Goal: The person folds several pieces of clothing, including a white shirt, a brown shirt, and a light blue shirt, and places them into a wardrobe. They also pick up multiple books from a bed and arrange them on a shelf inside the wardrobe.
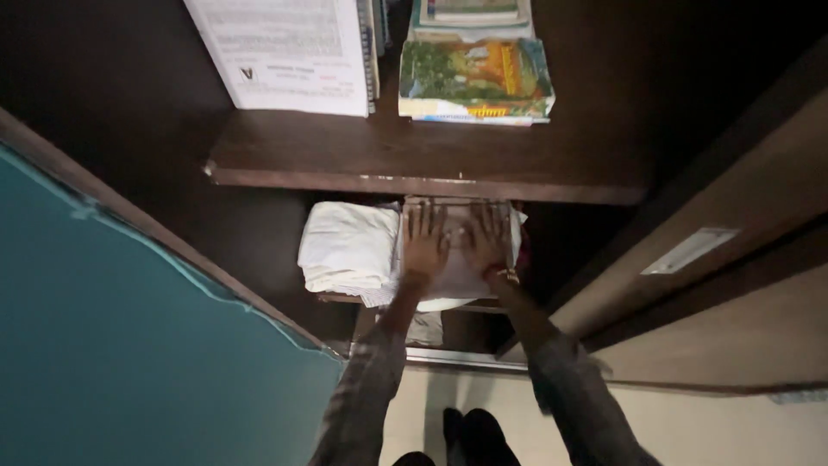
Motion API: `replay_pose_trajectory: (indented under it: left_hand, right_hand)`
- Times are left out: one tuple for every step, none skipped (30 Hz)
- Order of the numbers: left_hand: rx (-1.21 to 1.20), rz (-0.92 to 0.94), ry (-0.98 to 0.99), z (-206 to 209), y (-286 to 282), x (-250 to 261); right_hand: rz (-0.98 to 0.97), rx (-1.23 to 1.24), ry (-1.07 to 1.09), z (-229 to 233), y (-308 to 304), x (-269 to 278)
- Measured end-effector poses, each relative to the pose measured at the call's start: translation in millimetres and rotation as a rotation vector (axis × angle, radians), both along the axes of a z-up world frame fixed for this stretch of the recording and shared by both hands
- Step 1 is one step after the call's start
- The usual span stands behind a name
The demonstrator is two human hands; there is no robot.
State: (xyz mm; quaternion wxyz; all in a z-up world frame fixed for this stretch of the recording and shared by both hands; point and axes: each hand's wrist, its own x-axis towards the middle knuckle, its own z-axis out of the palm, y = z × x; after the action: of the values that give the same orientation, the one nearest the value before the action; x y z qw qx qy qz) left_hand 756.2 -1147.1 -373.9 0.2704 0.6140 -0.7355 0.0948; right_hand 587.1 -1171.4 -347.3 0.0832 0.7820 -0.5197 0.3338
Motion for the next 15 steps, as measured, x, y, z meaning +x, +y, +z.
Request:
replay_pose_trajectory:
  left_hand:
    - [-0.079,-0.035,0.022,7,9,-3]
    - [-0.105,0.003,0.136,12,20,-14]
    - [-0.131,0.04,0.25,14,36,-25]
    - [-0.153,-0.027,0.444,19,62,-34]
    - [-0.172,-0.093,0.639,29,86,-41]
    - [-0.042,-0.159,0.797,43,103,-44]
    - [0.094,-0.225,0.95,59,121,-46]
    - [0.237,-0.295,1.096,76,137,-48]
    - [0.249,-0.341,1.118,95,148,-50]
    - [0.272,-0.389,1.136,113,158,-50]
    - [0.296,-0.437,1.155,131,169,-51]
    - [0.29,-0.499,1.19,149,177,-52]
    - [0.285,-0.561,1.226,166,185,-53]
    - [0.286,-0.619,1.267,181,197,-55]
    - [0.323,-0.68,1.327,194,212,-59]
  right_hand:
    - [0.012,-0.004,-0.084,5,9,-2]
    - [0.023,-0.022,-0.166,8,18,-7]
    - [0.036,-0.04,-0.249,13,28,-14]
    - [0.086,0.067,-0.389,15,48,-24]
    - [0.136,0.173,-0.529,18,70,-35]
    - [0.188,0.272,-0.676,24,88,-42]
    - [0.201,0.275,-0.739,32,106,-50]
    - [0.213,0.275,-0.805,41,125,-58]
    - [0.224,0.273,-0.871,54,142,-64]
    - [0.244,0.258,-0.948,71,165,-66]
    - [0.264,0.241,-1.025,90,186,-69]
    - [0.281,0.216,-1.099,110,206,-73]
    - [0.244,0.204,-1.166,128,227,-73]
    - [0.203,0.196,-1.232,143,251,-72]
    - [0.162,0.186,-1.298,158,274,-72]
